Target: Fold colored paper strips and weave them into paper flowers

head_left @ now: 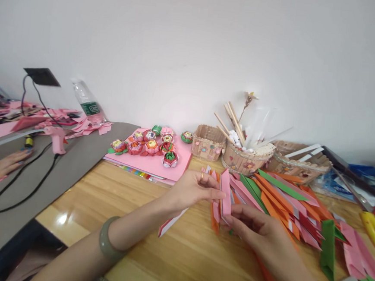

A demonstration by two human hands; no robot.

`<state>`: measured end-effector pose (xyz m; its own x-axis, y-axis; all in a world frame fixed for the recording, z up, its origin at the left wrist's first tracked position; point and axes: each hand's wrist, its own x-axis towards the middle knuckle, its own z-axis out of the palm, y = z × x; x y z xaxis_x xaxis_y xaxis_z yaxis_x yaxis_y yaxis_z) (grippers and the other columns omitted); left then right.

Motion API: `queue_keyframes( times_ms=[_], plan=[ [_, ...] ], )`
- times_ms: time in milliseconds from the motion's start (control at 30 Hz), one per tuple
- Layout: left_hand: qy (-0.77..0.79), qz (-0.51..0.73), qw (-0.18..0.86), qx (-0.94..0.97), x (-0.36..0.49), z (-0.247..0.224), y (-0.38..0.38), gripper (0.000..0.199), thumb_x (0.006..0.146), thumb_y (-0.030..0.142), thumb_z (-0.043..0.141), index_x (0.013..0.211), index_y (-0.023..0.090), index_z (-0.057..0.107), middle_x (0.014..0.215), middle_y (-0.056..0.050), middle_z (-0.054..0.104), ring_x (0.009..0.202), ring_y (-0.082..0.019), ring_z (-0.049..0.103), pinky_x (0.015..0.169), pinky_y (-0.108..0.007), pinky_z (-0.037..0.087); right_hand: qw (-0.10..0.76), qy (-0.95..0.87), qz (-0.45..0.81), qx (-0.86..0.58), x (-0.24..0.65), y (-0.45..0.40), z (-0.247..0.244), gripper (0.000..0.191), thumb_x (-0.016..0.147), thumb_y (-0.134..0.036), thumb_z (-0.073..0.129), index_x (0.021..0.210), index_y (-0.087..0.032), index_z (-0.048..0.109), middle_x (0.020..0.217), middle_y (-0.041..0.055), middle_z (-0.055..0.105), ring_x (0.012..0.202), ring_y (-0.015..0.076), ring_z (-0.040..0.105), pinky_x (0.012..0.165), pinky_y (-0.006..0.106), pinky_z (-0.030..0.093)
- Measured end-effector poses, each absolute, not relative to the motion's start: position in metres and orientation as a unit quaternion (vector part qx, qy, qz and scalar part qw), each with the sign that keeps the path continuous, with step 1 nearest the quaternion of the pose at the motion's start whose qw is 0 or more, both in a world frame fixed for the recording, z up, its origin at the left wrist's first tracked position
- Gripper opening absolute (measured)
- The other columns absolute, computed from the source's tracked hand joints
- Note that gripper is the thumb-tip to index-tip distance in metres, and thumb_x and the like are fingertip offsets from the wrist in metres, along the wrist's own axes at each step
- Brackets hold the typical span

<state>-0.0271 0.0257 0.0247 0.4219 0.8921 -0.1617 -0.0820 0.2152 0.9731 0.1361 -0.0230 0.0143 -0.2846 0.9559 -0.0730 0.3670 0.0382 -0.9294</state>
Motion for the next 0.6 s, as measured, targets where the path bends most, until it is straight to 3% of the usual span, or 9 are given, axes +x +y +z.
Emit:
queue_keyframes(
  times_ms=[600],
  plan=[
    [0.382, 0.347, 0.686, 0.513, -0.027, 0.0215, 0.0278, 0.026, 0.053, 0.032, 0.076, 0.059, 0.011, 0.061, 0.056, 0.001, 0.059, 0.053, -0.008, 0.053, 0.059, -0.022, 0.043, 0.283, -0.667, 0.463, -0.511, 0.1386, -0.0229, 0.0119, 0.03, 0.08, -0.043, 0.048, 0.064, -0.019, 0.059, 0.06, -0.0009, 0.058, 0.059, 0.0144, 0.053, 0.055, 0.024, 0.04]
  ],
)
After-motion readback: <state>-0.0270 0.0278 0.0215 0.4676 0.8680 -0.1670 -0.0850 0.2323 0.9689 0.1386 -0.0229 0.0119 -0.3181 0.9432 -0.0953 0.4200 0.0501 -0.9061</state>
